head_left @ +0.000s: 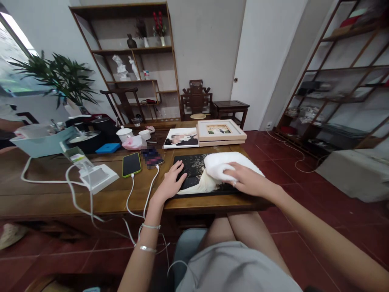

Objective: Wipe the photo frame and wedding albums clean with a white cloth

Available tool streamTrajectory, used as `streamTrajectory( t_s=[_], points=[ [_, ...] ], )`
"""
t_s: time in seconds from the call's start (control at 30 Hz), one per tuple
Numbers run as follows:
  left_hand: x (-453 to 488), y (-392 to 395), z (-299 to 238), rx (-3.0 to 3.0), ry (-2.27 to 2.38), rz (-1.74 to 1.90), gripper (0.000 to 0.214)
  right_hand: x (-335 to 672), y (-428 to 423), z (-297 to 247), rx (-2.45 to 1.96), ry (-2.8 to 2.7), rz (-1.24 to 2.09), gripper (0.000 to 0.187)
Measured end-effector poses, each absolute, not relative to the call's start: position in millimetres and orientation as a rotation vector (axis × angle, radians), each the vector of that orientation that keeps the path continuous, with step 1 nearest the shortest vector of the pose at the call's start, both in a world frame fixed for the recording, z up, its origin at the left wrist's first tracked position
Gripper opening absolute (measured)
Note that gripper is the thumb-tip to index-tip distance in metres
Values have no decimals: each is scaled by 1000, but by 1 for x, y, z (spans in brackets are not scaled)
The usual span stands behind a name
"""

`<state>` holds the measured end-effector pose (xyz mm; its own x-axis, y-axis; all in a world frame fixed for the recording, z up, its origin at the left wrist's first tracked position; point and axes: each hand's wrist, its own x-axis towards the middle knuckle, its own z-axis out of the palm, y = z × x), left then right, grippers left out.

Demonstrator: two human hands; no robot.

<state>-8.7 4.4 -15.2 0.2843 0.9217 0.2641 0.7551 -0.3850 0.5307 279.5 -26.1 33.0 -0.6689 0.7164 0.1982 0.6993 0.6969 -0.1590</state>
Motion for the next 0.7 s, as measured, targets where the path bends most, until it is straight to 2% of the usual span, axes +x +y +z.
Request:
streamTrajectory(
  t_s=[0.2,0.37,0.53,0.7],
  points=[
    [-8,3,-13,2242,1544,766,49,270,43,25,-1222,-2590,-59,31],
    [-7,3,-13,2216,1539,780,47,248,-22,19,-1196,-2572,-64,37],
    [-8,3,-13,2200,1526,788,44,230,-98,25,-1018,-2719,171,39],
    [-10,5,-14,2224,1515,777,45,232,-47,30,-1082,-2640,79,37]
  ],
)
